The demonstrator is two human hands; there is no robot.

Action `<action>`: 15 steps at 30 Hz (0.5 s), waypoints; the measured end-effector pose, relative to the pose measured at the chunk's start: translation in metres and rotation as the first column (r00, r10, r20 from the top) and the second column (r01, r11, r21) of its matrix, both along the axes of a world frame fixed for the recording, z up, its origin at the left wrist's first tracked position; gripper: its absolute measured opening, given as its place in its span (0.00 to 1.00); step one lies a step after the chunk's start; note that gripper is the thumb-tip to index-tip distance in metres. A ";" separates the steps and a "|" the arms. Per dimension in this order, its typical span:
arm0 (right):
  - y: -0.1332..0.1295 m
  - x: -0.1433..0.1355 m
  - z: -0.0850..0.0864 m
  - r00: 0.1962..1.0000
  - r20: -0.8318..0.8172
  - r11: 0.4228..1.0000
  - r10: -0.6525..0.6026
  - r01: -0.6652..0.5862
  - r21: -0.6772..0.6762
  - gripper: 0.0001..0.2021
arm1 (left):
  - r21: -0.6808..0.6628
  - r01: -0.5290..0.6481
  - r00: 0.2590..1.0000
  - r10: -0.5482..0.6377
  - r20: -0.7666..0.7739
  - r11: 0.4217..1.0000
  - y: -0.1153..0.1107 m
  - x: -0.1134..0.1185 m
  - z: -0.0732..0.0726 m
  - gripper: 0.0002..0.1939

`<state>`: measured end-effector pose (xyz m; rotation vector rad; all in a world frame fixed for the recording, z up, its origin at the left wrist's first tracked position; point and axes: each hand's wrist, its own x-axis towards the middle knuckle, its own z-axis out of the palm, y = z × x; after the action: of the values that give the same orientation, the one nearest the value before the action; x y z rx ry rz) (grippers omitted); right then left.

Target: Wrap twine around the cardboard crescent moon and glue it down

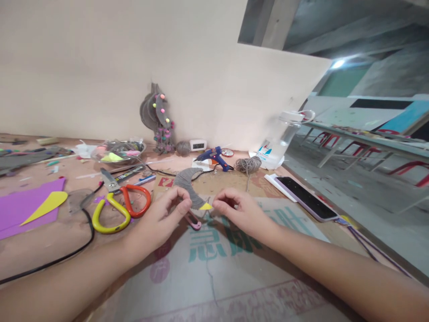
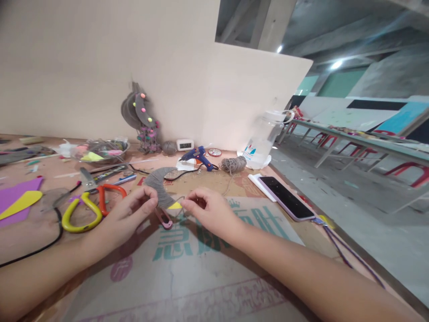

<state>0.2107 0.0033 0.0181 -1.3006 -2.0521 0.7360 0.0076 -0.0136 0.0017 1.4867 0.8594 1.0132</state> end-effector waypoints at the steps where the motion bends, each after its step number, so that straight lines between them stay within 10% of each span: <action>1: 0.000 -0.001 -0.001 1.000 -0.019 0.999 0.011 -0.012 -0.045 0.11 | 0.010 0.000 1.000 0.000 -0.008 1.000 -0.001 0.000 0.000 0.09; 6: -0.003 -0.004 -0.004 0.995 -0.086 0.995 0.041 -0.048 -0.091 0.09 | 0.070 -0.033 0.999 0.035 -0.036 0.997 0.001 0.001 -0.003 0.10; 11: -0.010 -0.002 -0.005 0.991 0.130 0.968 0.019 -0.051 0.247 0.08 | 0.052 -0.097 0.995 0.097 0.000 0.994 0.012 0.001 -0.003 0.31; 15: -0.011 -0.001 -0.005 0.919 0.390 0.834 0.050 -0.253 0.490 0.11 | 0.099 -0.164 0.976 0.175 -0.128 0.982 0.013 0.001 -0.001 0.15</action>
<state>0.2099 -0.0078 0.0127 -0.9981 -2.4396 -0.0522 0.0083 -0.0002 0.0004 1.5913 1.0656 1.0960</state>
